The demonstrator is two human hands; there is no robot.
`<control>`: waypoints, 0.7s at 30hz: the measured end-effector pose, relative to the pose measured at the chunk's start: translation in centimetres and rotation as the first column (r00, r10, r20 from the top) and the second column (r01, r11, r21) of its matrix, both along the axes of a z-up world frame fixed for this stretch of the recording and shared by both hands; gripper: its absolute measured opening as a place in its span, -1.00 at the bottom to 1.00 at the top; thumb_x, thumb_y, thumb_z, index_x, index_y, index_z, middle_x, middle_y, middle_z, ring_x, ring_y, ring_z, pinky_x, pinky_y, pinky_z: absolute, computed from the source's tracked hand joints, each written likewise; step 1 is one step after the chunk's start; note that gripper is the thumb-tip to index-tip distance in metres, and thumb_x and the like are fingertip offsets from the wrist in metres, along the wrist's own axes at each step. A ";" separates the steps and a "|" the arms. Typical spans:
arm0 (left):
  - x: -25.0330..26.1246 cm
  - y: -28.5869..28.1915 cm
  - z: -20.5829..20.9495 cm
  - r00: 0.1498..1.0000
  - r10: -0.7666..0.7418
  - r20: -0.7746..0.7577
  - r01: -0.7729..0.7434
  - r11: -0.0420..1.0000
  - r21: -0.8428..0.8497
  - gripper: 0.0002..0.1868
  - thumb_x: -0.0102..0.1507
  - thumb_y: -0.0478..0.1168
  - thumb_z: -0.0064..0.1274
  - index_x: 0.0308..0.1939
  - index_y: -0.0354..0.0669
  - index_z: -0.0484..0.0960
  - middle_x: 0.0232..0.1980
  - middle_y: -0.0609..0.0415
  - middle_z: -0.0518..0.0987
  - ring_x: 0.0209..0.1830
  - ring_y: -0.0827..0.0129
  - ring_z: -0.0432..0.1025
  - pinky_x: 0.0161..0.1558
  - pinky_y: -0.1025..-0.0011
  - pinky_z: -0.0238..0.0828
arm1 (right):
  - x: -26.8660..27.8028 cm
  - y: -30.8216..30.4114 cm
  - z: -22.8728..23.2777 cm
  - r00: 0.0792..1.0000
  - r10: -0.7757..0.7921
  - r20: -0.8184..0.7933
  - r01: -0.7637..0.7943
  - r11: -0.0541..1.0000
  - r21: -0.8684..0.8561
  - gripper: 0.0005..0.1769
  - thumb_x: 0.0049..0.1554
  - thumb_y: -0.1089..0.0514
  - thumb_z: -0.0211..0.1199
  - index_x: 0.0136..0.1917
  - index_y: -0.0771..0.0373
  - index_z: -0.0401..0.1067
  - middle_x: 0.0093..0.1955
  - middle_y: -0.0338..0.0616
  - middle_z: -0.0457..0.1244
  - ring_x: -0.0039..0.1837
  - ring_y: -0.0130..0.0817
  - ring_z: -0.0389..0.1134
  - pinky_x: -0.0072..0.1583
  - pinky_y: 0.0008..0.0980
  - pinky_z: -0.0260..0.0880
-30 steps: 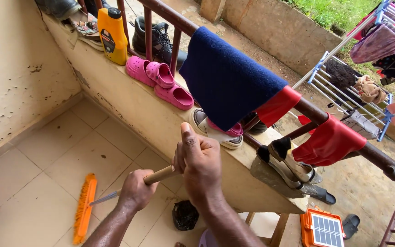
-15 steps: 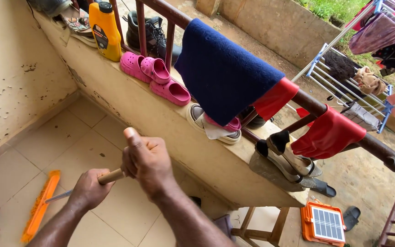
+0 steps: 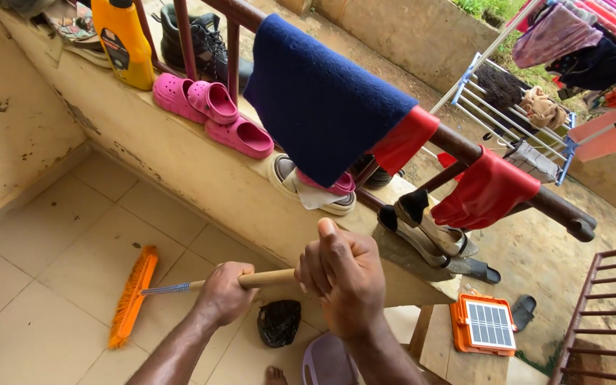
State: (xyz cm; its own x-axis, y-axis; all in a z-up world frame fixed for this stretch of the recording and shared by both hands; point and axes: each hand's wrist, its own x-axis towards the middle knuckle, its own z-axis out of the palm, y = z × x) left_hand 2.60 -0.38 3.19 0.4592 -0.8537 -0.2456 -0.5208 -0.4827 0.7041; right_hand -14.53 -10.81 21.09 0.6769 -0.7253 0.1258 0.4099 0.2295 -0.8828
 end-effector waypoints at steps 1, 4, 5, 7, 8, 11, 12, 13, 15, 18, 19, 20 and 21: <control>0.1 -0.4 0.3 1.000 -0.003 0.004 0.003 1.000 -0.006 -0.78 0.15 -0.21 0.11 -0.55 -0.19 0.50 -0.56 -0.04 0.54 -0.52 0.14 0.48 -0.37 0.11 0.42 | -0.3 0.0 0.5 1.000 -0.003 0.004 0.003 1.000 -0.006 -0.39 0.41 0.02 -0.07 -0.50 0.08 0.05 -0.60 -0.31 -0.04 -0.53 -0.46 -0.07 -0.36 -0.34 0.09; 1.2 0.2 0.9 0.995 -0.046 0.091 0.054 0.994 -0.093 -0.78 0.14 -0.23 0.09 -0.59 -0.16 0.47 -0.60 0.01 0.50 -0.57 0.16 0.44 -0.40 0.12 0.39 | 0.2 0.6 0.9 0.997 0.014 0.074 -0.016 1.000 0.020 -0.38 0.42 0.03 -0.06 -0.50 0.10 0.03 -0.60 -0.29 -0.06 -0.52 -0.48 -0.09 -0.36 -0.34 0.08; 1.9 0.4 1.0 0.996 -0.024 0.089 0.029 0.998 -0.056 -0.73 0.20 -0.19 0.06 -0.60 -0.13 0.46 -0.60 0.02 0.50 -0.57 0.17 0.44 -0.41 0.13 0.40 | 0.8 0.7 0.7 0.998 -0.001 0.065 0.004 0.999 -0.037 -0.36 0.41 0.01 -0.08 -0.52 0.10 0.04 -0.61 -0.30 -0.06 -0.55 -0.49 -0.09 -0.41 -0.35 0.07; 3.2 0.2 1.1 0.996 -0.005 0.084 0.007 1.000 -0.022 -0.67 0.25 -0.15 0.04 -0.61 -0.11 0.46 -0.60 0.04 0.50 -0.58 0.18 0.43 -0.42 0.13 0.41 | 2.1 0.8 0.4 0.998 -0.020 0.054 0.026 0.995 -0.098 -0.34 0.40 -0.01 -0.09 -0.54 0.11 0.04 -0.62 -0.31 -0.07 -0.57 -0.50 -0.09 -0.45 -0.37 0.06; 3.9 -0.1 1.0 0.997 0.020 0.076 -0.020 1.000 -0.005 -0.64 0.28 -0.12 0.05 -0.61 -0.12 0.44 -0.58 0.03 0.50 -0.56 0.17 0.42 -0.40 0.12 0.41 | 2.8 0.9 0.2 0.997 -0.034 0.072 0.037 0.998 -0.042 -0.35 0.41 0.00 -0.07 -0.53 0.09 0.04 -0.61 -0.31 -0.06 -0.55 -0.49 -0.08 -0.42 -0.37 0.06; 6.5 0.3 0.7 0.990 0.081 0.117 -0.084 0.996 0.018 -0.60 0.29 -0.08 0.09 -0.59 -0.15 0.40 -0.52 0.02 0.49 -0.51 0.17 0.40 -0.35 0.11 0.38 | 6.0 1.8 -1.3 0.998 -0.049 0.037 0.050 0.999 -0.020 -0.35 0.42 -0.02 -0.05 -0.52 0.07 0.05 -0.60 -0.32 -0.04 -0.53 -0.49 -0.06 -0.38 -0.38 0.06; 7.1 0.3 0.4 0.983 0.096 0.155 -0.099 0.995 0.012 -0.59 0.27 -0.07 0.11 -0.58 -0.18 0.36 -0.49 0.01 0.48 -0.47 0.17 0.39 -0.31 0.10 0.35 | 6.8 2.0 -1.8 0.997 -0.073 -0.022 0.071 0.995 -0.067 -0.34 0.41 -0.03 -0.05 -0.54 0.06 0.07 -0.60 -0.33 -0.02 -0.52 -0.49 -0.06 -0.38 -0.39 0.08; 7.2 -0.1 -1.0 0.984 0.096 0.153 -0.099 0.995 0.012 -0.59 0.27 -0.07 0.11 -0.58 -0.18 0.36 -0.49 0.01 0.48 -0.47 0.17 0.39 -0.31 0.10 0.35 | 7.0 2.0 -2.3 0.997 -0.073 -0.024 0.071 0.995 -0.068 -0.34 0.41 -0.03 -0.05 -0.54 0.06 0.07 -0.60 -0.33 -0.02 -0.52 -0.49 -0.06 -0.38 -0.39 0.08; 7.7 -0.8 -3.4 0.967 0.089 0.239 -0.083 0.996 -0.038 -0.56 0.28 -0.05 0.15 -0.55 -0.20 0.35 -0.41 -0.01 0.45 -0.37 0.12 0.37 -0.24 0.10 0.34 | 7.5 2.2 -3.1 0.989 -0.127 -0.073 0.123 0.990 -0.066 -0.35 0.41 -0.05 -0.02 -0.53 0.04 0.08 -0.59 -0.36 -0.04 -0.52 -0.51 -0.07 -0.40 -0.39 0.06; 6.1 -1.9 -6.1 0.977 0.034 0.209 -0.034 0.999 -0.005 -0.66 0.25 -0.14 0.14 -0.54 -0.14 0.39 -0.35 0.03 0.45 -0.30 0.13 0.40 -0.20 0.15 0.39 | 5.3 0.9 -3.9 0.972 -0.184 -0.144 0.163 0.976 -0.145 -0.33 0.39 -0.09 -0.08 -0.55 0.02 0.09 -0.62 -0.37 -0.03 -0.56 -0.52 -0.07 -0.45 -0.39 0.07; 5.1 -2.5 -5.8 0.976 0.039 0.213 -0.039 0.999 -0.006 -0.66 0.25 -0.14 0.14 -0.54 -0.14 0.39 -0.35 0.03 0.45 -0.30 0.13 0.40 -0.20 0.15 0.39 | 4.4 0.5 -3.8 0.974 -0.179 -0.140 0.159 0.977 -0.145 -0.33 0.39 -0.09 -0.08 -0.55 0.02 0.09 -0.62 -0.37 -0.03 -0.56 -0.52 -0.07 -0.45 -0.39 0.07; 4.2 -3.1 -5.5 0.981 0.012 0.191 -0.004 0.999 -0.044 -0.73 0.20 -0.21 0.15 -0.52 -0.13 0.40 -0.33 0.03 0.47 -0.28 0.13 0.40 -0.19 0.13 0.40 | 3.4 0.1 -3.7 0.974 -0.202 -0.102 0.188 0.974 -0.128 -0.33 0.40 -0.07 -0.07 -0.56 0.02 0.07 -0.62 -0.38 -0.05 -0.57 -0.54 -0.10 -0.46 -0.39 0.06; 2.8 -3.7 -5.2 0.986 -0.024 0.165 0.038 0.996 -0.080 -0.78 0.16 -0.29 0.16 -0.50 -0.11 0.42 -0.31 0.03 0.48 -0.25 0.12 0.40 -0.17 0.12 0.40 | 2.1 -0.3 -3.6 0.970 -0.231 -0.071 0.223 0.969 -0.109 -0.33 0.41 -0.06 -0.07 -0.56 0.01 0.05 -0.63 -0.39 -0.07 -0.57 -0.55 -0.13 -0.47 -0.40 0.05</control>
State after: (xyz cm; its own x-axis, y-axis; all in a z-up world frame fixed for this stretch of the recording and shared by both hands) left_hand 5.42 -4.11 -1.99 0.4605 -0.8823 -0.0968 -0.6463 -0.4081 0.6448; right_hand -12.44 -11.11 17.52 0.5068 -0.8480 0.1552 0.3657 0.0484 -0.9295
